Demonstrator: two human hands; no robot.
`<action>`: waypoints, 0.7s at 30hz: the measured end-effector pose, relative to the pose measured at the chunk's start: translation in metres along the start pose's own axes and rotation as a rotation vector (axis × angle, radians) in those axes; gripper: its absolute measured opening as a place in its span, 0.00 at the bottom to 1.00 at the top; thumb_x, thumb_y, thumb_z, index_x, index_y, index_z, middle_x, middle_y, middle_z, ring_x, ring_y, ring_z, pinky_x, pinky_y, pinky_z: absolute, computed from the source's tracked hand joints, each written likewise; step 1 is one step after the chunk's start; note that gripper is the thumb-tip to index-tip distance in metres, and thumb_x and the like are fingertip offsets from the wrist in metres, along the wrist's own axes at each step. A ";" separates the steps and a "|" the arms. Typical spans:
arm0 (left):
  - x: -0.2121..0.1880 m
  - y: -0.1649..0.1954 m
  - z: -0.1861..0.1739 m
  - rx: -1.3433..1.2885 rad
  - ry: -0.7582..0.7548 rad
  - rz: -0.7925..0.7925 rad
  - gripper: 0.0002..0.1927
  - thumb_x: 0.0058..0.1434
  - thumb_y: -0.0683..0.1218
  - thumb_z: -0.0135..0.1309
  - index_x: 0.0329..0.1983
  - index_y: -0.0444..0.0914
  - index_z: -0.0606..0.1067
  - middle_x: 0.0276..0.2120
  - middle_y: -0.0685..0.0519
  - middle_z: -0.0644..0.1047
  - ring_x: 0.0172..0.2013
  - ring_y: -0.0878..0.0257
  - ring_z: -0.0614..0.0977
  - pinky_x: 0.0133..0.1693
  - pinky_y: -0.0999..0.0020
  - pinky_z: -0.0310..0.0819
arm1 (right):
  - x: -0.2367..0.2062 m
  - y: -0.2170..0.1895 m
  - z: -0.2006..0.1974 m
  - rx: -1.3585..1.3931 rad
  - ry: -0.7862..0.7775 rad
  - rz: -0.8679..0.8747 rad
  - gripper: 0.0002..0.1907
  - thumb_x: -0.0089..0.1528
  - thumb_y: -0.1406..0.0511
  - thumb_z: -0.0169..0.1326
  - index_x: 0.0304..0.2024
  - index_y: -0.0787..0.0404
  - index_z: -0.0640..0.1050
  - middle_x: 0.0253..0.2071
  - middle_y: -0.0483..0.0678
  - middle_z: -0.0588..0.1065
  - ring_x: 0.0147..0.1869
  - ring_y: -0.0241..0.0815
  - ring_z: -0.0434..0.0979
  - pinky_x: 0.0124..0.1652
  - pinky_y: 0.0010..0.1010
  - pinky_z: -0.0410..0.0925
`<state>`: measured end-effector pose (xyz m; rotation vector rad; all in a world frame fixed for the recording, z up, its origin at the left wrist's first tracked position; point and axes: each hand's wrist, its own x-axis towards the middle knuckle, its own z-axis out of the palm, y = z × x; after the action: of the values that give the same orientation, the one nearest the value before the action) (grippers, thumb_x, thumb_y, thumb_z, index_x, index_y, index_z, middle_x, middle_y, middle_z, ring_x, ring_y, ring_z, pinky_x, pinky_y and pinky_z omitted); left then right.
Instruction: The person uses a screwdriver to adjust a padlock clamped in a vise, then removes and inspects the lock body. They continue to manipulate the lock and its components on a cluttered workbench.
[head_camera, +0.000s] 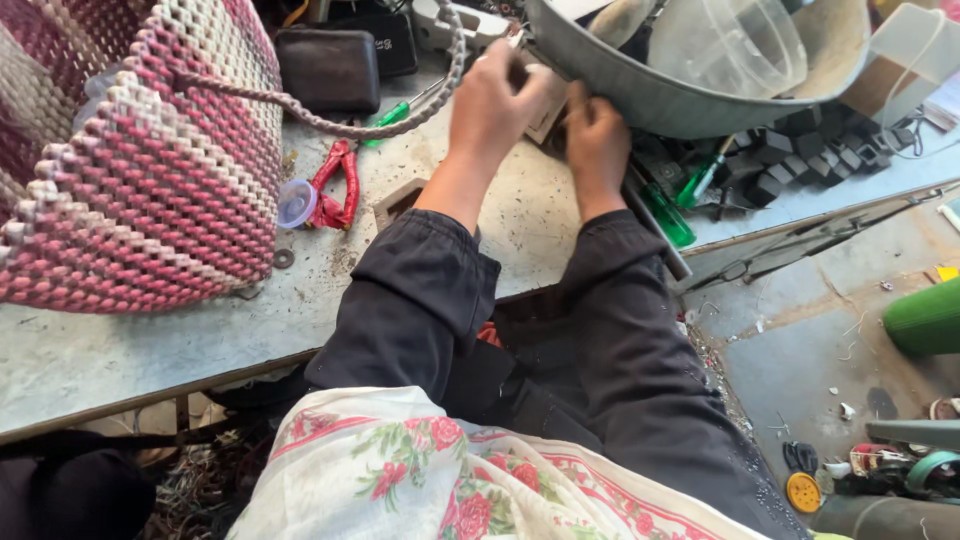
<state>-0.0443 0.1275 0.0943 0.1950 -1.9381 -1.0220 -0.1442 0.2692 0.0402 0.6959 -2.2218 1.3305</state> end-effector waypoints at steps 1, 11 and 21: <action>0.000 0.001 0.001 -0.049 -0.066 0.042 0.13 0.58 0.50 0.63 0.35 0.36 0.75 0.30 0.48 0.82 0.30 0.55 0.84 0.35 0.62 0.78 | -0.001 -0.003 -0.003 0.234 -0.073 0.178 0.32 0.69 0.41 0.50 0.25 0.59 0.77 0.21 0.47 0.74 0.23 0.41 0.73 0.26 0.35 0.64; 0.004 -0.028 0.015 -0.070 -0.138 0.120 0.08 0.62 0.44 0.64 0.40 0.37 0.80 0.38 0.48 0.83 0.37 0.58 0.86 0.40 0.64 0.80 | -0.002 -0.022 -0.016 0.996 -0.364 0.638 0.19 0.66 0.49 0.58 0.32 0.56 0.76 0.21 0.40 0.70 0.18 0.32 0.63 0.18 0.25 0.52; -0.012 -0.064 0.026 0.770 -0.281 0.106 0.20 0.40 0.52 0.67 0.36 0.40 0.82 0.41 0.48 0.80 0.47 0.48 0.79 0.36 0.60 0.80 | -0.005 -0.015 -0.019 -0.133 0.002 -0.113 0.25 0.62 0.50 0.66 0.30 0.66 0.81 0.26 0.57 0.78 0.31 0.57 0.80 0.32 0.42 0.70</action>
<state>-0.0739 0.1068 0.0342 0.3856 -2.4949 -0.1930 -0.1285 0.2808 0.0555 0.7588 -2.2108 1.1176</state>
